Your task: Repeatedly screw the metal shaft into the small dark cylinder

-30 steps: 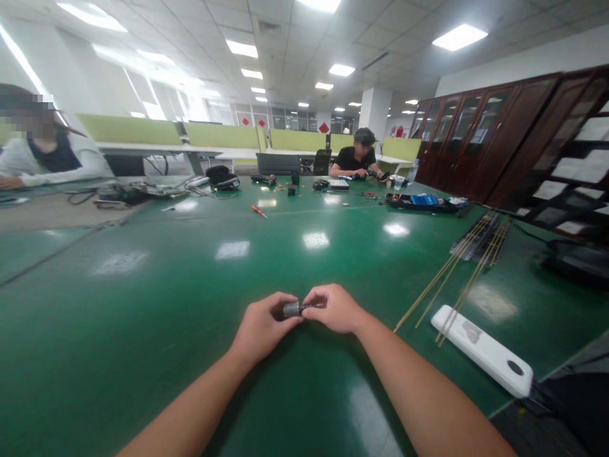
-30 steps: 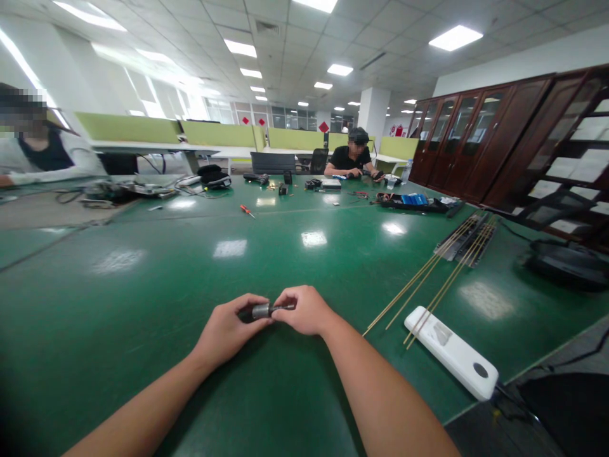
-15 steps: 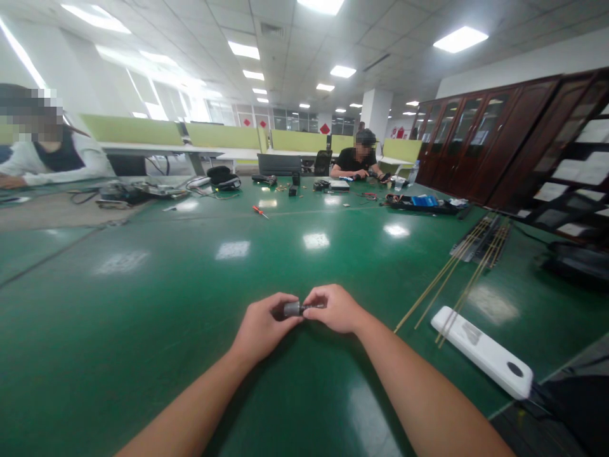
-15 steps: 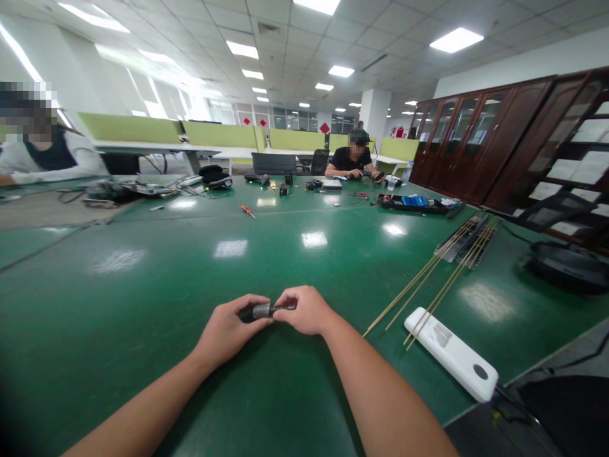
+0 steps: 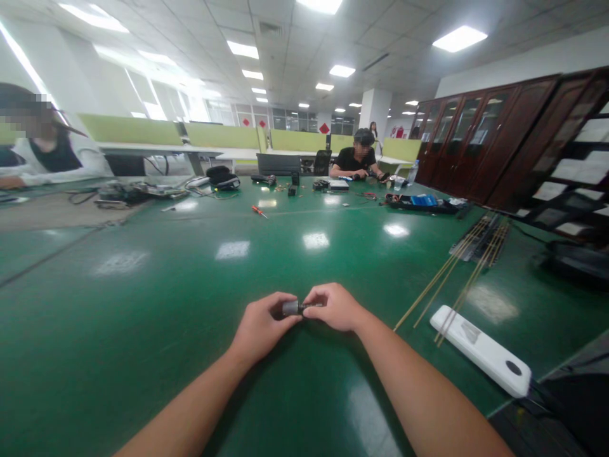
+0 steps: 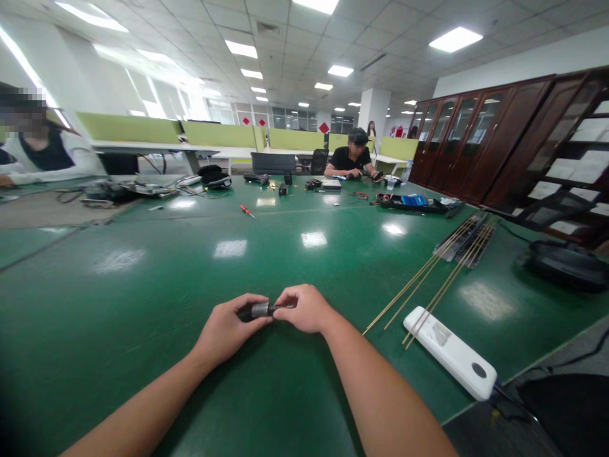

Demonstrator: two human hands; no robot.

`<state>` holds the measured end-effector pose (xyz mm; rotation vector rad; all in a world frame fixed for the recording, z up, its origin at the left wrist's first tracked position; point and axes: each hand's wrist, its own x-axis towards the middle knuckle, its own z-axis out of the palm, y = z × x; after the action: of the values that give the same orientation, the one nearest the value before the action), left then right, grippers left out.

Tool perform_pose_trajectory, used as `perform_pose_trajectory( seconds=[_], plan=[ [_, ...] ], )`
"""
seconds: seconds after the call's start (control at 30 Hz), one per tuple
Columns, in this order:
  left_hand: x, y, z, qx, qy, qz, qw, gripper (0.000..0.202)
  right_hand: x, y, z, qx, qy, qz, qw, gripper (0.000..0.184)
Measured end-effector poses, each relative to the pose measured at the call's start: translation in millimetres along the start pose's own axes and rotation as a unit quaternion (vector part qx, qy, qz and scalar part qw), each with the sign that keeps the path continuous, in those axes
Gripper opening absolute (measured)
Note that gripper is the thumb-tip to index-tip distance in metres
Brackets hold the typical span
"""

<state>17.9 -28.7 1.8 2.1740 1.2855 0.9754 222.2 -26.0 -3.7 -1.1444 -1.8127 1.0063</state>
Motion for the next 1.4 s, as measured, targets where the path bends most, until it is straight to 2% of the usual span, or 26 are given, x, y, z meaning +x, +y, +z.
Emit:
perform_pose_trajectory(
  seconds=[0.93, 1.4],
  plan=[
    [0.8, 0.2, -0.8, 0.001, 0.003, -0.006, 1.000, 0.024, -1.0, -2.2, -1.2, -0.002, 0.007, 0.009, 1.000, 0.008],
    [0.3, -0.5, -1.1, 0.002, 0.011, -0.004, 1.000, 0.026, -0.7, 2.7, 0.5, -0.007, 0.012, 0.006, 1.000, 0.014]
  ],
)
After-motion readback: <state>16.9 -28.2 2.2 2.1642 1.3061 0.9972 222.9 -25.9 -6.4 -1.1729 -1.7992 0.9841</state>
